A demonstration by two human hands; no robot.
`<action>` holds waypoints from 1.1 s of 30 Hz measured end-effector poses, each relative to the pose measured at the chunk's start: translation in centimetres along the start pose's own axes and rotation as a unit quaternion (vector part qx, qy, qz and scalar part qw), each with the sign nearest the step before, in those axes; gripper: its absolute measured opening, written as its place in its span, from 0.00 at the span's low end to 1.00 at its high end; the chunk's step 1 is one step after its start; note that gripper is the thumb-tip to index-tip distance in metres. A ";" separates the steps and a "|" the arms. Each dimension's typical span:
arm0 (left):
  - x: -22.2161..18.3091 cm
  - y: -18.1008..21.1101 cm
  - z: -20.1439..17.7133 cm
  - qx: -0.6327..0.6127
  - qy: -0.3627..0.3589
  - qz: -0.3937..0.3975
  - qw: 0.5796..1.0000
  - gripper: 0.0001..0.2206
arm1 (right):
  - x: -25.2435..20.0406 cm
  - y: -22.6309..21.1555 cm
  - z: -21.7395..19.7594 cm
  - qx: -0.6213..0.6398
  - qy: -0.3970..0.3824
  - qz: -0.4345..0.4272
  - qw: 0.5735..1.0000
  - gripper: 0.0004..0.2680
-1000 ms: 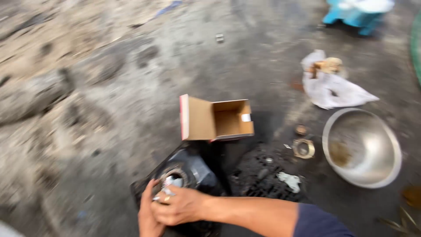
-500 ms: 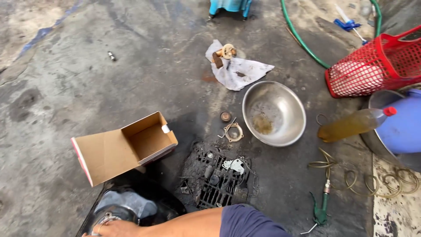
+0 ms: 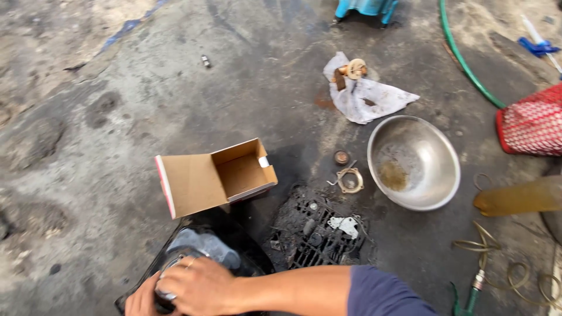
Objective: Replacing a motorcycle fuel pump by cleaning the tank opening, unpacking the new pump, and installing it into the fuel tank.
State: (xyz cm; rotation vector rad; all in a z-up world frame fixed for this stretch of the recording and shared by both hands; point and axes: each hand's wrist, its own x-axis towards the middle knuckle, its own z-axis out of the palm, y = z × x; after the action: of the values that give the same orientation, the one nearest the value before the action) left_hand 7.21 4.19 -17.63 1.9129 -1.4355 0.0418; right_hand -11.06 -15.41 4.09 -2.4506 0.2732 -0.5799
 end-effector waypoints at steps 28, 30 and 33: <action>13.1 12.0 -8.8 0.035 -0.156 -0.042 0.986 0.34 | -8.8 7.5 -6.8 0.024 -0.320 0.481 0.816 0.18; 12.1 12.2 -7.6 0.057 -0.131 -0.049 0.989 0.33 | -8.6 7.5 -6.4 0.026 -0.319 0.474 0.820 0.19; 10.2 12.2 -6.0 0.105 -0.102 -0.064 0.987 0.32 | -8.5 7.7 -5.7 0.038 -0.317 0.462 0.827 0.22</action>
State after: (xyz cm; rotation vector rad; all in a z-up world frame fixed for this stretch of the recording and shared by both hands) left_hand 3.09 -2.11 -2.42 2.2329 -1.4848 -0.0681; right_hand -21.68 -21.71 0.68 -1.9427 1.0265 0.6180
